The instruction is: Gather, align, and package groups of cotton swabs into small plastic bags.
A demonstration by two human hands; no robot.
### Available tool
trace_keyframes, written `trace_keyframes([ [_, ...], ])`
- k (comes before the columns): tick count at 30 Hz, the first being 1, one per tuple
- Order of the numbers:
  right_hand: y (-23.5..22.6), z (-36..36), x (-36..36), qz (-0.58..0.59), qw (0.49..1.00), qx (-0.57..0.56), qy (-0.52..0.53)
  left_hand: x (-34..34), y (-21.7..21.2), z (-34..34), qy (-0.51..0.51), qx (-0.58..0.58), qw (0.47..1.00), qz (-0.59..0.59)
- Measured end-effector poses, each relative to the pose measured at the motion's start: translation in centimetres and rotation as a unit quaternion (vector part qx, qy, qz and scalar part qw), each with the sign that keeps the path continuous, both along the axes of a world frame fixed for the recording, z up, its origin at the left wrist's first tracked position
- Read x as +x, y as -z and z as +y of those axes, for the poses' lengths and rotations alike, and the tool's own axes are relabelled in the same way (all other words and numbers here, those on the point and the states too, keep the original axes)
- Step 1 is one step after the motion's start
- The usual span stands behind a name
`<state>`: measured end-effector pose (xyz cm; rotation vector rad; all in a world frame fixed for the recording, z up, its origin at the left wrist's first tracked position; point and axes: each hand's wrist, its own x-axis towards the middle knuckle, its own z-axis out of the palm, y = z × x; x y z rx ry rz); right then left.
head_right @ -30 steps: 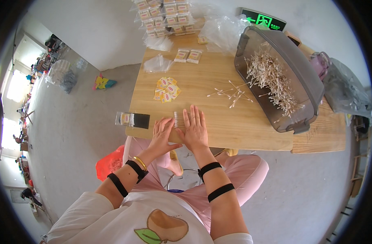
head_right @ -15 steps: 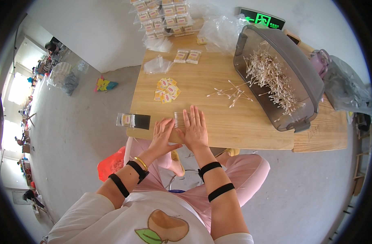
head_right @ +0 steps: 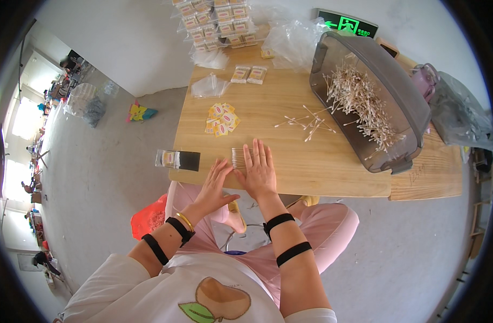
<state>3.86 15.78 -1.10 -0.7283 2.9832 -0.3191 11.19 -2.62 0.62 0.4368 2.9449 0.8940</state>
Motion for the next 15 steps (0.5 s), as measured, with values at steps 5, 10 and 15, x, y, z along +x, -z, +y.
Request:
trace_keyframes([
  [5, 0.06, -0.05, 0.0, 0.001, 1.0, -0.007, 0.001, 0.02, -0.13, 0.13, -0.005, -0.005, 1.0, -0.002],
  [10, 0.06, -0.07, 0.02, -0.002, 1.0, -0.016, 0.004, -0.04, 0.05, 0.33, -0.018, 0.0, 1.0, 0.0],
  [15, 0.22, 0.05, 0.0, -0.005, 1.0, -0.03, 0.004, 0.01, 0.13, 0.77, -0.03, -0.016, 0.999, 0.001],
])
